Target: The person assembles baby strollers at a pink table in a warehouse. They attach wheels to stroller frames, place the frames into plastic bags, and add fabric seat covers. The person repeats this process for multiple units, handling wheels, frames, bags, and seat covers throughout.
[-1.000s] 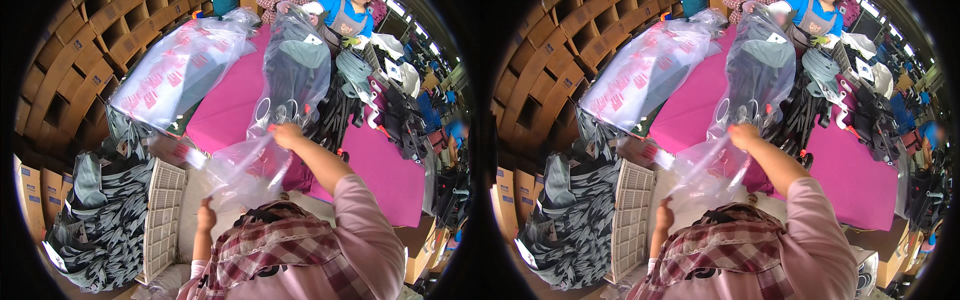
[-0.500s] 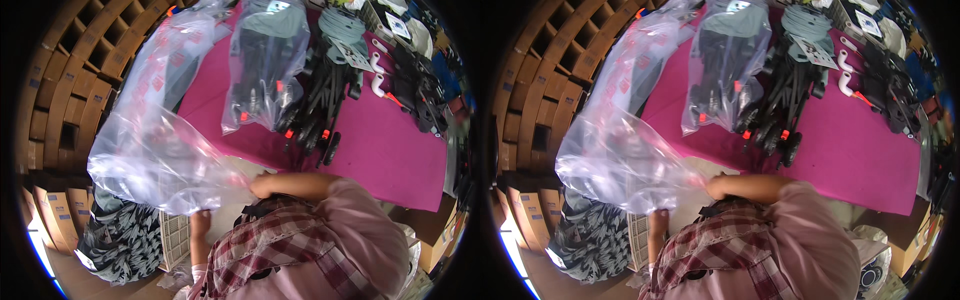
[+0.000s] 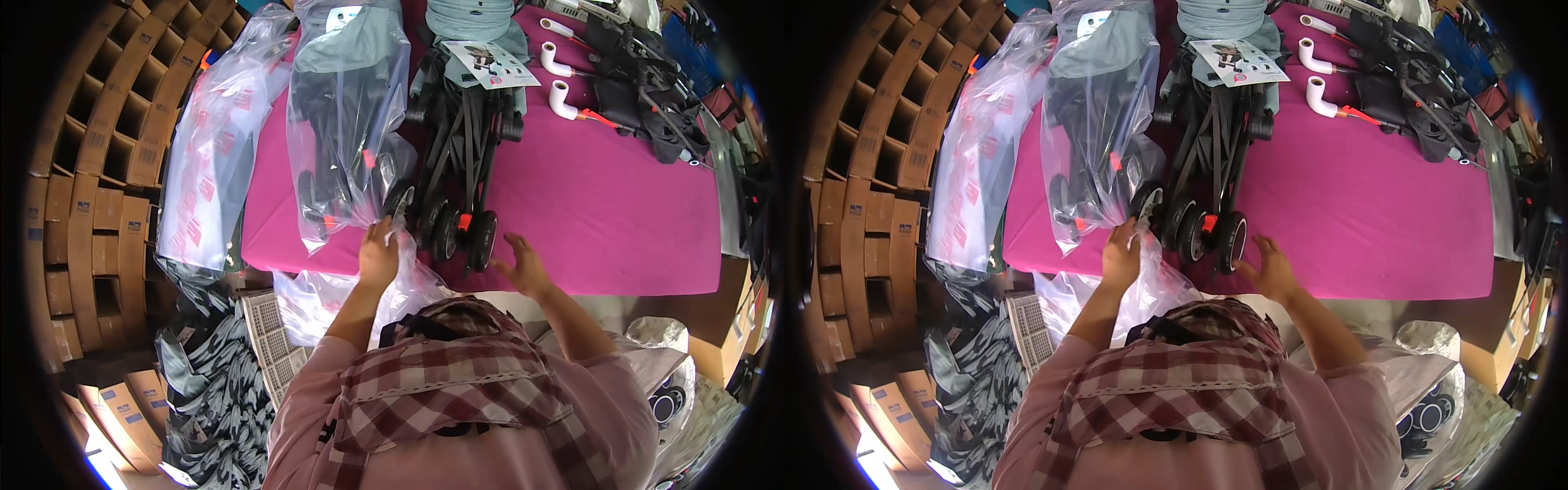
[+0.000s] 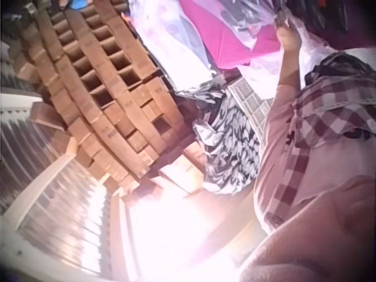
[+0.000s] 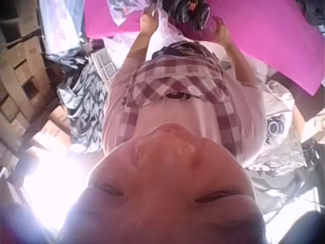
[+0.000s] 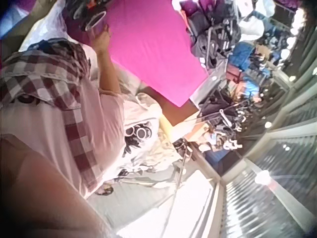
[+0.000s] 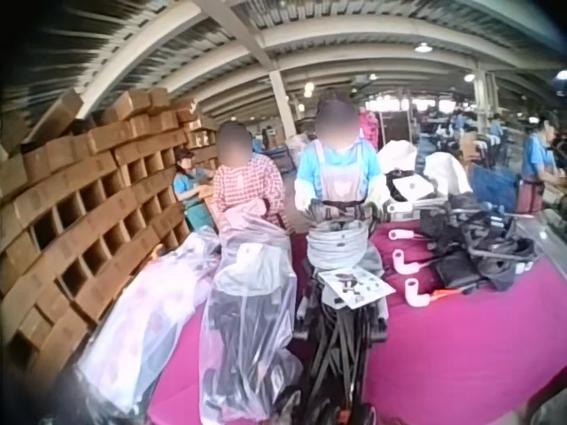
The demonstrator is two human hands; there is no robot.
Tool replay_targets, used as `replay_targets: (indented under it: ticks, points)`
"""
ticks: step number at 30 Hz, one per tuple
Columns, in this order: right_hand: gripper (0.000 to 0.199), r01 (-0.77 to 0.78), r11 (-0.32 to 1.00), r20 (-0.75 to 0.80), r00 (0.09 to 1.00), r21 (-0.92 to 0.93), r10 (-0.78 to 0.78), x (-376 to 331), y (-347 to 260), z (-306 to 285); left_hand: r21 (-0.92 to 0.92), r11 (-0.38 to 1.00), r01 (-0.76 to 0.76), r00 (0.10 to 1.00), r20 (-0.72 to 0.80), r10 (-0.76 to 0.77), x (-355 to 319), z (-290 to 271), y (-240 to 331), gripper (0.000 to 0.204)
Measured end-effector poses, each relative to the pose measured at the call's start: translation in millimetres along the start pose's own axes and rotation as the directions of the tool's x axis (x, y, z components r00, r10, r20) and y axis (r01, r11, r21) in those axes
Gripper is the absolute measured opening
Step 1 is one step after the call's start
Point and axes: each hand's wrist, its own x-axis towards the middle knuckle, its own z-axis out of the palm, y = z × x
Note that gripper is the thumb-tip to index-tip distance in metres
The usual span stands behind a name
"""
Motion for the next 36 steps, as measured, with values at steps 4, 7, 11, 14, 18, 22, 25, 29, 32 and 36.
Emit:
replay_targets:
  ticks: [4,7,11,14,18,22,25,29,32,36]
  points:
    - [0.087,-0.183,0.953,0.143,0.978,0.241,0.151,2,-4,16,0.016,0.990,-0.141,0.984,0.117,0.138,27,17,8,0.049]
    - [0.084,-0.206,0.952,0.142,0.974,0.225,0.178,22,-14,29,-0.045,0.955,-0.294,0.943,0.151,0.297,37,42,5,0.061]
    - [0.072,-0.364,0.928,0.152,0.925,0.081,0.350,35,-29,30,-0.383,0.908,0.172,0.943,0.329,-0.040,69,48,6,0.068]
    - [0.044,-0.549,0.827,0.029,0.835,0.122,0.550,35,-49,36,-0.524,0.840,0.142,0.945,0.324,0.043,64,49,-14,0.069]
    - [0.026,-0.593,0.795,-0.002,0.802,0.130,0.598,41,-63,48,-0.504,0.861,0.071,0.962,0.263,0.074,58,45,-29,0.069]
    - [0.034,-0.621,0.771,0.090,0.784,0.140,0.615,59,-99,74,-0.364,0.931,0.023,0.975,0.214,0.060,69,18,-43,0.067]
    - [0.046,-0.529,0.845,-0.044,0.845,0.082,0.533,69,-112,110,-0.255,0.965,-0.058,0.979,0.177,0.105,72,-3,-65,0.068]
    - [0.060,-0.484,0.866,0.037,0.875,0.126,0.483,73,-114,102,-0.296,0.952,-0.077,0.960,0.235,0.150,71,-1,-59,0.074]
    - [0.063,-0.436,0.892,0.065,0.900,0.119,0.431,76,-95,74,-0.262,0.959,-0.111,0.960,0.221,0.171,58,5,-29,0.086]
    - [0.070,-0.407,0.912,0.114,0.910,0.056,0.399,80,-57,34,-0.252,0.967,-0.029,0.962,0.255,0.096,36,34,6,0.093]
